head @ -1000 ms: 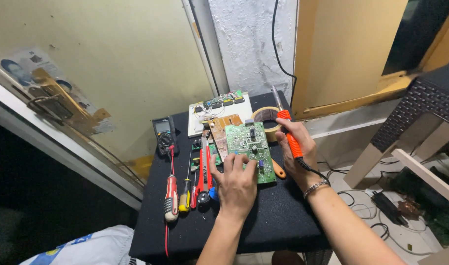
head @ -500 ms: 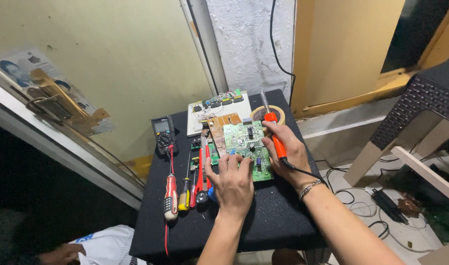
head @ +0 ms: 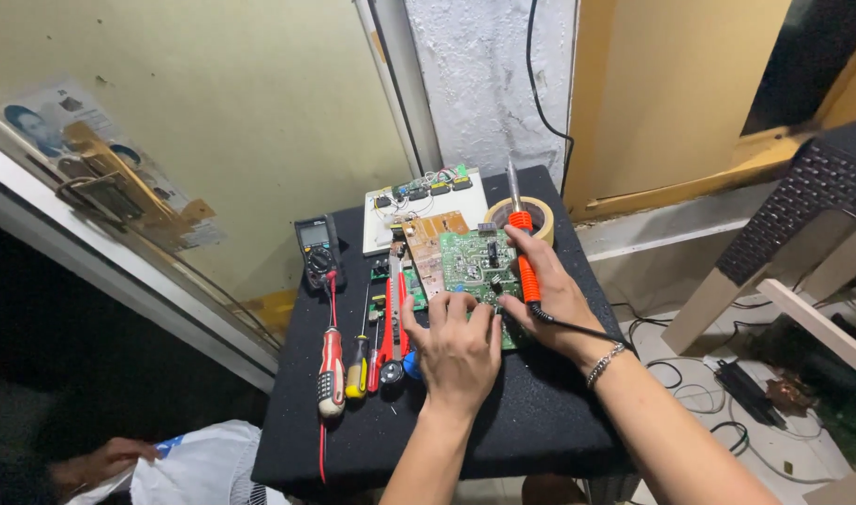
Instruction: The person is cleaning a circuit board with a brush and then soldering components onto it using a soldering iron at a repair bench.
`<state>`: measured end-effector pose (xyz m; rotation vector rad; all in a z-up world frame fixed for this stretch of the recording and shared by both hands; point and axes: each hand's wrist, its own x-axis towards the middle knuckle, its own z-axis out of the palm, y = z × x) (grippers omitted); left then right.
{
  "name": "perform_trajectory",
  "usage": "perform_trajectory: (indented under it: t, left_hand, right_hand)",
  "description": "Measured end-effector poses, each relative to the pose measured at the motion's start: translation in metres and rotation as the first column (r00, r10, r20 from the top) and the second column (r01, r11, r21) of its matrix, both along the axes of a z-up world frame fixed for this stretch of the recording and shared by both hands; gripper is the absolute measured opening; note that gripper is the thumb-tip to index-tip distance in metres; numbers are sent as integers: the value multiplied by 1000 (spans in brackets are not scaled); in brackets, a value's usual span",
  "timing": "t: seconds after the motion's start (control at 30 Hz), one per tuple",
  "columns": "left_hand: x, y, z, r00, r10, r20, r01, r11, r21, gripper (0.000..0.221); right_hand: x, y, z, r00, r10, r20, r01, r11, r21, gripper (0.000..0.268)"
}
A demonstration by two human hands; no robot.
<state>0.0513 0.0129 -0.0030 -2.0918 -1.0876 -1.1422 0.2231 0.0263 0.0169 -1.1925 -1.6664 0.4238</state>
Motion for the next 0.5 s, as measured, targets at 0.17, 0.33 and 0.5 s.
perform_trajectory:
  t: [0.17, 0.33, 0.5]
  left_hand:
    - [0, -1, 0, 999, 27, -17, -26, 1000, 2, 6]
    - [-3, -17, 16, 997, 81, -10, -82, 988, -129, 13]
    - [-6, -17, 12, 995, 96, 32, -90, 984, -155, 12]
  right_hand:
    - [-3, -2, -1, 996, 72, 46, -75, 995, 60, 96]
    - [-8, -9, -3, 982, 134, 131, -156, 973, 172, 96]
    - [-10, -15, 3, 984, 125, 126, -145, 976, 161, 95]
